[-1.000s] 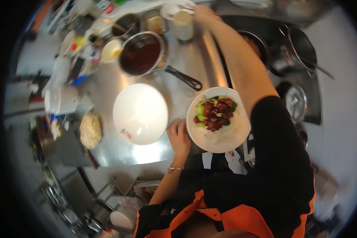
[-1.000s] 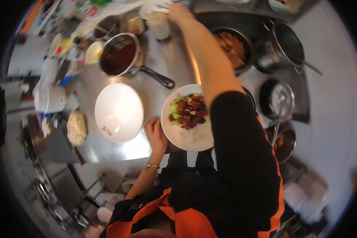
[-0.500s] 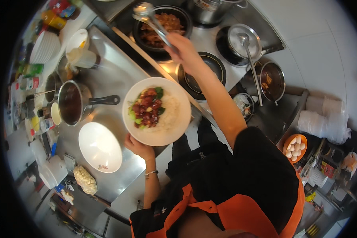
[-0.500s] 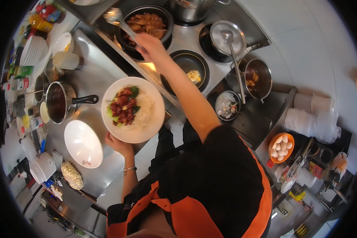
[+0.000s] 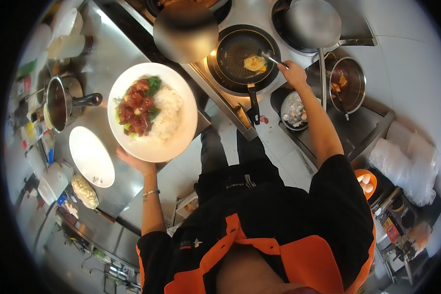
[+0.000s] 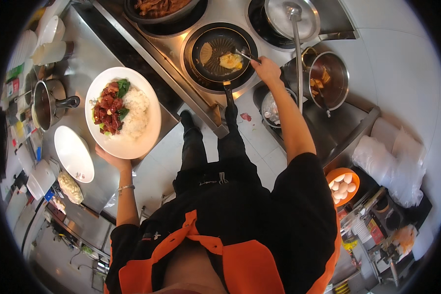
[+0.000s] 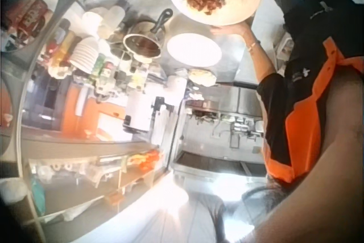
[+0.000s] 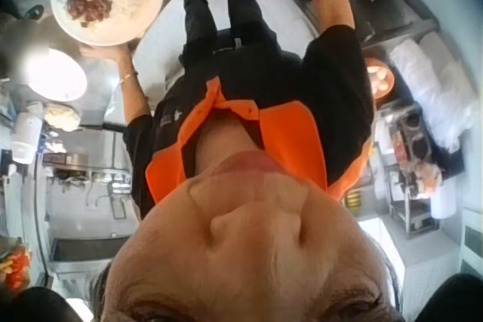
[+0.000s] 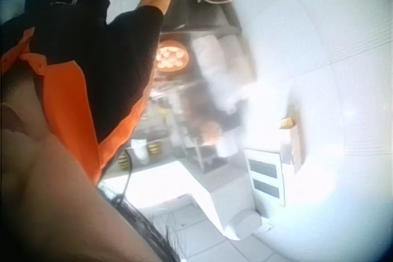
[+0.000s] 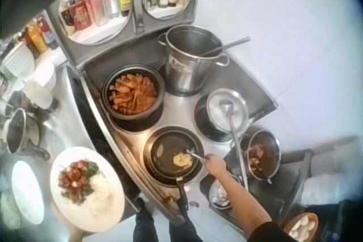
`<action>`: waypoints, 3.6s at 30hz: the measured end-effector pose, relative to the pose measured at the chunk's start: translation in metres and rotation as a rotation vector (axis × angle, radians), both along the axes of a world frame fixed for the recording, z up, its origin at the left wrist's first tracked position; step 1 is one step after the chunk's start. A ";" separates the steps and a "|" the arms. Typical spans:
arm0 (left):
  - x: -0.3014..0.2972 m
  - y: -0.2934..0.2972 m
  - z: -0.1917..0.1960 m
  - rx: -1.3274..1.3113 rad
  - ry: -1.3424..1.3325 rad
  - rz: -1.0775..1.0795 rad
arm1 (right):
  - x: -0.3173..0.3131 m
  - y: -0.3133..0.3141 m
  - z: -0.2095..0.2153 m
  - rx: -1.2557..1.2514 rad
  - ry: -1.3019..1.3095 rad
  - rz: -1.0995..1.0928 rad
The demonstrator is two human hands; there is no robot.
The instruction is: The person assembles a rice bowl in a commercial kitchen. They retrieve a plate, scoop rice from a cooker, add blanched greens, cut a sauce packet over the rice, and place a fried egg on top using a spatula.
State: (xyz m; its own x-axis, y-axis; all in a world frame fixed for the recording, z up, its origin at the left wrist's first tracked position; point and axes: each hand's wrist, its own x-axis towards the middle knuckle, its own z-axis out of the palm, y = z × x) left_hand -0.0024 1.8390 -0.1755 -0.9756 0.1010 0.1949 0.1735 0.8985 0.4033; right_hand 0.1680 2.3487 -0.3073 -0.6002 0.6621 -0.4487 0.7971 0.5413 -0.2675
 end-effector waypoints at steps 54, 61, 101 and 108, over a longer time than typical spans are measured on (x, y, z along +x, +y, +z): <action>0.000 -0.041 -0.036 0.983 -0.348 0.215 | -0.061 0.012 -0.096 -0.772 0.112 -0.160; 0.000 -0.031 -0.028 0.876 -0.329 0.212 | -0.051 0.010 -0.086 -0.823 0.146 -0.212; -0.005 -0.009 -0.006 -0.105 0.046 -0.021 | -0.063 -0.189 0.289 -0.286 0.585 0.243; -0.002 -0.004 -0.002 -0.129 0.011 -0.025 | -0.037 -0.124 0.237 -0.490 0.824 -0.161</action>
State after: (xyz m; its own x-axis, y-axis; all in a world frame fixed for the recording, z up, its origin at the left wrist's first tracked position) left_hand -0.0041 1.8346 -0.1770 -0.9705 0.1498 0.1890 0.1999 0.9380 0.2830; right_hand 0.1308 2.2249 -0.0707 -0.7682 0.6156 -0.1758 0.3135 0.1223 -0.9417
